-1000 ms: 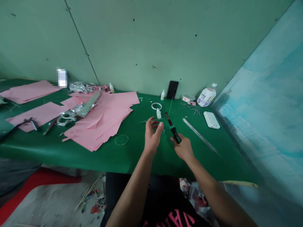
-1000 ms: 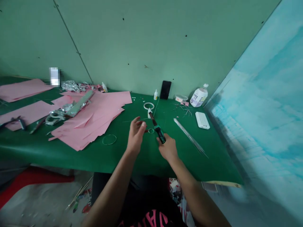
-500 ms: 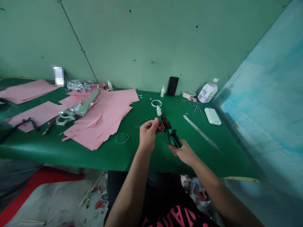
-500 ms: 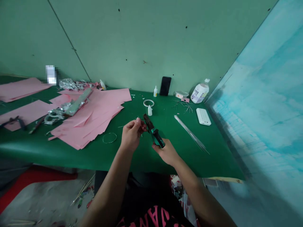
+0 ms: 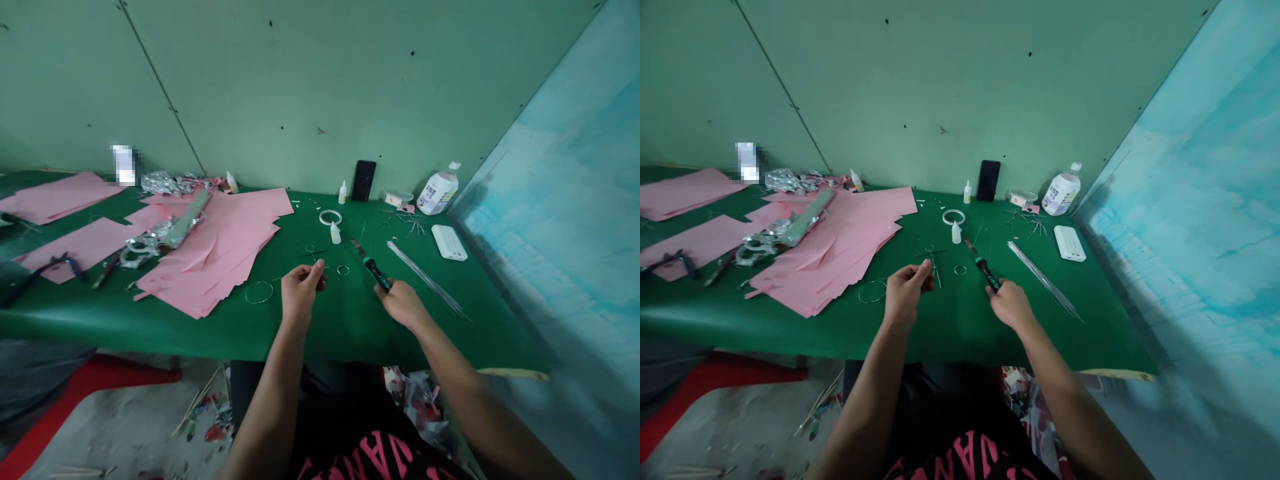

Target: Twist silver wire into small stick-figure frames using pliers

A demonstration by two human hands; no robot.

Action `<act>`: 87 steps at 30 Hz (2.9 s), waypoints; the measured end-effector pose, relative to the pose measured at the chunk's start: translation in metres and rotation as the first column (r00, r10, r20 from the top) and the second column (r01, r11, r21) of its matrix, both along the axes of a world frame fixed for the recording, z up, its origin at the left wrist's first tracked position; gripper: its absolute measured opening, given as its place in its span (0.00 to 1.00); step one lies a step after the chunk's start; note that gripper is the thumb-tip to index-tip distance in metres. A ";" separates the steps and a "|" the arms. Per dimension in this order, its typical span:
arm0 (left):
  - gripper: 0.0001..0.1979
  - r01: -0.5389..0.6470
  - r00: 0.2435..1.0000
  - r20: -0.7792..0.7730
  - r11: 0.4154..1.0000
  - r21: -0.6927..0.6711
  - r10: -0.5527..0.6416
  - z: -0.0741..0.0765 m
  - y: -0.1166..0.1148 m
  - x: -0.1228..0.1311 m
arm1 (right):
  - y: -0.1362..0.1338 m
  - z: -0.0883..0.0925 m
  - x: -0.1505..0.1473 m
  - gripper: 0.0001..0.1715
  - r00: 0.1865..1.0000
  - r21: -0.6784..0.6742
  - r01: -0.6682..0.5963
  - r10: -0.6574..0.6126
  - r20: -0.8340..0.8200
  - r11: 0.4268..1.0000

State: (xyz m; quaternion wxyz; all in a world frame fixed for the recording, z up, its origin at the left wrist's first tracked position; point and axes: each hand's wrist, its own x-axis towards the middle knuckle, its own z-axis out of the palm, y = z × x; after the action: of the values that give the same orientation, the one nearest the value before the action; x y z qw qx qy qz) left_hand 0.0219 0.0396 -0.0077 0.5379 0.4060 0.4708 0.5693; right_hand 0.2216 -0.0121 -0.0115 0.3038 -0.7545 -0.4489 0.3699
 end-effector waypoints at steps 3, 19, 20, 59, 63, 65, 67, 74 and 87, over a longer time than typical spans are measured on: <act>0.22 0.044 0.999 0.012 0.994 -0.105 -0.043 -0.021 0.000 -0.004 | 0.003 0.014 0.017 0.09 0.951 -0.056 -0.095 0.074 -0.301 0.994; 0.22 0.235 0.946 0.270 0.954 -0.186 -0.181 -0.021 -0.009 -0.013 | -0.014 -0.007 0.046 0.29 0.968 0.134 -0.130 0.097 0.230 0.982; 0.21 0.233 0.942 0.288 0.954 -0.186 -0.174 -0.019 -0.010 -0.012 | -0.021 -0.009 0.045 0.31 0.964 0.141 -0.127 0.089 0.250 0.982; 0.06 -0.228 0.972 0.109 0.952 0.204 0.209 0.025 -0.048 0.019 | -0.086 0.019 -0.028 0.35 0.795 0.176 -0.314 0.360 -0.488 0.933; 0.06 -0.236 0.972 0.041 0.947 0.220 0.233 0.025 -0.048 0.017 | -0.085 0.019 -0.028 0.36 0.855 0.210 -0.366 0.417 -0.310 0.907; 0.06 -0.238 0.971 0.018 0.945 0.225 0.240 0.025 -0.048 0.017 | -0.084 0.018 -0.027 0.36 0.866 0.191 -0.372 0.413 -0.281 0.909; 0.06 -0.238 0.970 0.009 0.944 0.229 0.243 0.024 -0.048 0.016 | -0.084 0.018 -0.027 0.37 0.872 0.178 -0.380 0.416 -0.258 0.908; 0.05 -0.233 0.971 0.010 0.942 0.243 0.238 0.025 -0.048 0.017 | -0.080 0.020 -0.028 0.36 0.893 0.199 -0.404 0.432 -0.125 0.893; 0.07 -0.087 0.960 -0.214 0.916 0.393 0.183 0.020 -0.046 0.013 | -0.080 0.019 -0.033 0.34 0.942 0.224 -0.329 0.336 0.009 0.917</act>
State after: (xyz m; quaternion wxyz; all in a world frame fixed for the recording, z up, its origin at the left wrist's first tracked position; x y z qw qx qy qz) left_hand 0.0345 -0.0063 0.0121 0.3457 0.5360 0.4419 0.6308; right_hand 0.1885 -0.0918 0.0077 0.3256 -0.6230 -0.6046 0.3746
